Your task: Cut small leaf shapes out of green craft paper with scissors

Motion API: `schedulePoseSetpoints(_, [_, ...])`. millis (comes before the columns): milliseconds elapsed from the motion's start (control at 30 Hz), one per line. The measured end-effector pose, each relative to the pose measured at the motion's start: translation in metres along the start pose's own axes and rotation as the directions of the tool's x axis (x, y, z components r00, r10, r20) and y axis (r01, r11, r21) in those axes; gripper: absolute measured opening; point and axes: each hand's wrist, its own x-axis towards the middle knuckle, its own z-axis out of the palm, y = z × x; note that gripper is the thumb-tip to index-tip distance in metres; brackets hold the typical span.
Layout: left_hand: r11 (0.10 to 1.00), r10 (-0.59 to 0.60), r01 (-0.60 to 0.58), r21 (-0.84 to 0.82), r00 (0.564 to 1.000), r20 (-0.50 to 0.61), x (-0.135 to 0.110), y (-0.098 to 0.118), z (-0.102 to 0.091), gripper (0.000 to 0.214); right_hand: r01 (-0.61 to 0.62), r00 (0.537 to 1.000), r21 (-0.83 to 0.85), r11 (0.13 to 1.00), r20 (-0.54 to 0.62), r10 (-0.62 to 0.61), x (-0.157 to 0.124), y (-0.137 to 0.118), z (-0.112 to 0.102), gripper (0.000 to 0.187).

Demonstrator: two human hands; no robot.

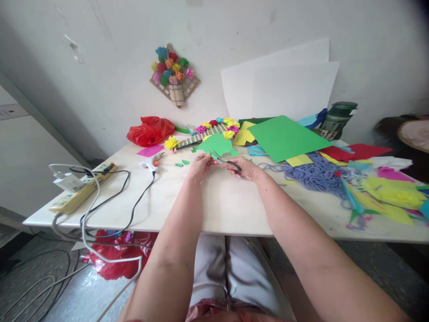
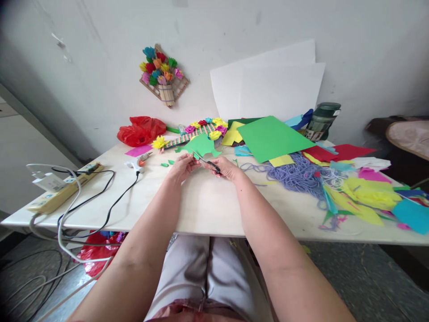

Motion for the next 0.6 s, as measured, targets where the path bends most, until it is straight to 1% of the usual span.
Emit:
schedulePoseSetpoints(67, [1.0, 0.006, -0.006, -0.019, 1.0, -0.025, 0.0012, -0.0006, -0.0005, 0.021, 0.008, 1.0, 0.014, 1.0, 0.007, -0.008, -0.0004, 0.0, 0.0, 0.031])
schedulePoseSetpoints(200, [0.998, 0.03, -0.032, -0.056, 0.999, -0.039, 0.0039, -0.0018, -0.0041, 0.021, 0.014, 1.0, 0.023, 1.0, 0.018, -0.014, -0.0009, -0.0011, 0.001, 0.031])
schedulePoseSetpoints(367, [0.994, 0.062, -0.071, -0.087, 0.993, -0.105, 0.0044, -0.0018, -0.006, 0.019, 0.022, 1.0, 0.006, 1.0, 0.021, -0.022, -0.0009, -0.0024, 0.0029, 0.03])
schedulePoseSetpoints(600, [0.986, 0.092, -0.109, -0.129, 0.987, -0.131, 0.006, -0.0023, -0.0075, 0.021, 0.019, 0.999, -0.005, 1.0, 0.028, -0.019, 0.0002, -0.0008, 0.0019, 0.028])
